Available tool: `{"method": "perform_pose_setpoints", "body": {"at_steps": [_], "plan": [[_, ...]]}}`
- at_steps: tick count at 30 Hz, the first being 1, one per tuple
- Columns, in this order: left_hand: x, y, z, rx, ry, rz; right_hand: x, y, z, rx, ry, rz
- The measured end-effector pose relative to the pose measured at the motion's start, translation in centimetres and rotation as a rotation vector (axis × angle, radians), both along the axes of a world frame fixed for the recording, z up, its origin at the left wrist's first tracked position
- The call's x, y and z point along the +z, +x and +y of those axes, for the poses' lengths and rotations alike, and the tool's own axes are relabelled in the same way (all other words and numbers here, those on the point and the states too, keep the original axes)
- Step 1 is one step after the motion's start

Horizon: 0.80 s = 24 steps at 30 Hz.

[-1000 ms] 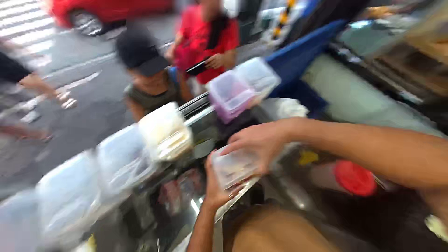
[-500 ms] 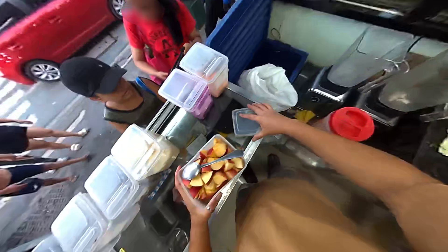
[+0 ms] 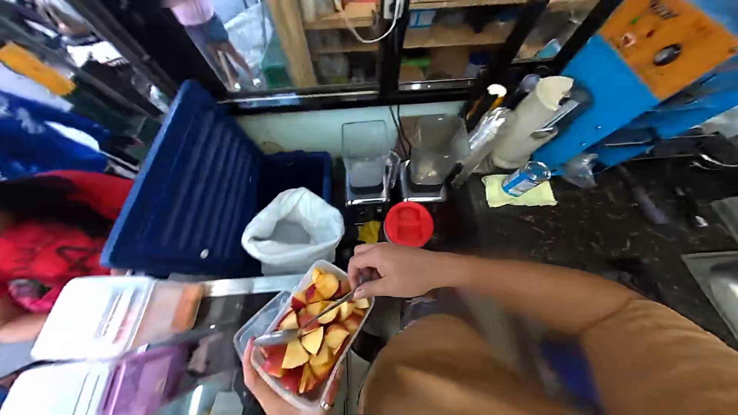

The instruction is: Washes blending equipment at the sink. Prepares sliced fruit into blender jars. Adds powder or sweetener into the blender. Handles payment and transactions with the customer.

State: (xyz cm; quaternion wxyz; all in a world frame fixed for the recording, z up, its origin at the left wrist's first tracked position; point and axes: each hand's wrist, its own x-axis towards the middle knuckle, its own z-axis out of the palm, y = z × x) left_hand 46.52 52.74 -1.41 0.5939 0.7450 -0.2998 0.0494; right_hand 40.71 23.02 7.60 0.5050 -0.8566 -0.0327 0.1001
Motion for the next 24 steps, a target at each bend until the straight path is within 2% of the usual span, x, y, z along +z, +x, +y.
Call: {"method": "perform_pose_setpoints", "body": {"at_steps": [2,6,8,12,18,24], "plan": [[0.0,0.4,-5.3,-0.081,-0.02,0.013,0.3,-1.6,-5.0,-0.113,0.164,0.065],[0.3,1.1,-14.7,-0.131,-0.015,0.043,0.5,-2.7,-13.6,-0.33,0.773,-0.027],[0.7,1.9,-18.4,-0.148,0.005,0.06,0.5,-1.7,-17.0,-0.36,0.902,-0.105],[1.7,3.9,-23.1,-0.158,0.016,0.12,0.5,1.1,-21.3,-0.404,0.75,-0.184],[3.7,9.0,-25.8,-0.192,0.111,0.163,2.4,4.6,-27.5,-0.389,0.519,-0.433],[3.8,12.7,-26.9,-0.265,0.13,0.253,2.2,6.2,-28.1,-0.228,0.218,-0.402]]}}
